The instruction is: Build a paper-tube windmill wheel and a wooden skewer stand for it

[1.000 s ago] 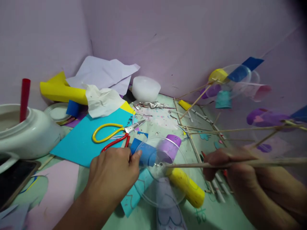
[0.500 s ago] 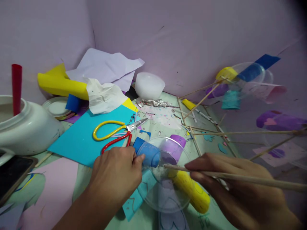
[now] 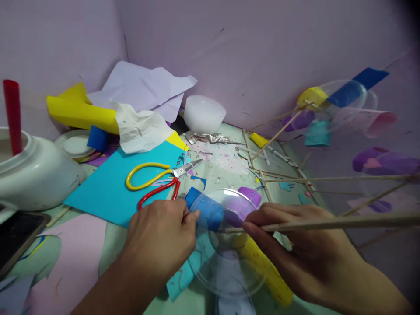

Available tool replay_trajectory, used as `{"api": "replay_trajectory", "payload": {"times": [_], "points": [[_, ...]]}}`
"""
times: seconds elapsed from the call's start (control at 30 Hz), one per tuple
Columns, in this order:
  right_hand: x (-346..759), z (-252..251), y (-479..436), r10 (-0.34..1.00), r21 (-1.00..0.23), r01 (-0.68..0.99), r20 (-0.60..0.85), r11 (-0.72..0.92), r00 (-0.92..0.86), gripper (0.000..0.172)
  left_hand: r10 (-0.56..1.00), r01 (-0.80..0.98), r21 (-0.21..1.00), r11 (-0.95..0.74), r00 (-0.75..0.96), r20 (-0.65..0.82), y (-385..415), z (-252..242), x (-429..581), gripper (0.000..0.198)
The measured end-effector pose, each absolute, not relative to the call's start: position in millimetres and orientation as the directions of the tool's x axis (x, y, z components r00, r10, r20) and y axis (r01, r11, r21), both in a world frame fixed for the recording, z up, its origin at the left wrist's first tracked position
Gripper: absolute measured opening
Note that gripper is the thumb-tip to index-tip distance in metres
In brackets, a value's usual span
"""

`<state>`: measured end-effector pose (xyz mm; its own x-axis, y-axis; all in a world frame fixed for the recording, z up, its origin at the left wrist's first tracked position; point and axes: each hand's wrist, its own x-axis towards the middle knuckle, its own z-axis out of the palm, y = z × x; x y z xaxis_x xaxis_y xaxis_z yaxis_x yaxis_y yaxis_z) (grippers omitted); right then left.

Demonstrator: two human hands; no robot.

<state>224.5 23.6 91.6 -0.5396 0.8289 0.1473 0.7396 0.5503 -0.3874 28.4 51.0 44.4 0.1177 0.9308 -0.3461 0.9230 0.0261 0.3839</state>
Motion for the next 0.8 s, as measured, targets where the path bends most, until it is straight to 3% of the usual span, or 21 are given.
{"api": "replay_trajectory", "payload": {"times": [0.17,0.23,0.4,0.63,0.8], "points": [[223.9,96.2,19.9,0.82,-0.253,0.78,0.186,0.572,-0.541,0.009,0.943,0.918,0.394,0.041,0.094,-0.319,49.8,43.0,30.7,0.035],[222.9,95.7,20.8,0.813,-0.253,0.773,0.173,0.582,-0.555,0.011,0.945,0.903,0.426,0.051,0.094,-0.313,49.9,41.8,31.0,0.035],[222.1,91.6,29.0,0.825,-0.424,0.719,0.144,0.551,-0.547,0.014,0.948,0.884,0.465,0.053,0.102,-0.303,50.4,40.3,30.6,0.036],[224.6,85.3,28.4,0.864,-0.526,0.704,0.136,0.477,-0.485,0.013,0.956,0.859,0.504,0.086,0.071,-0.284,49.0,39.8,30.6,0.037],[231.1,80.1,20.6,0.927,-0.657,0.664,0.168,0.358,-0.335,0.018,0.978,0.715,0.699,-0.013,0.156,-0.141,47.7,35.4,30.2,0.042]]}}
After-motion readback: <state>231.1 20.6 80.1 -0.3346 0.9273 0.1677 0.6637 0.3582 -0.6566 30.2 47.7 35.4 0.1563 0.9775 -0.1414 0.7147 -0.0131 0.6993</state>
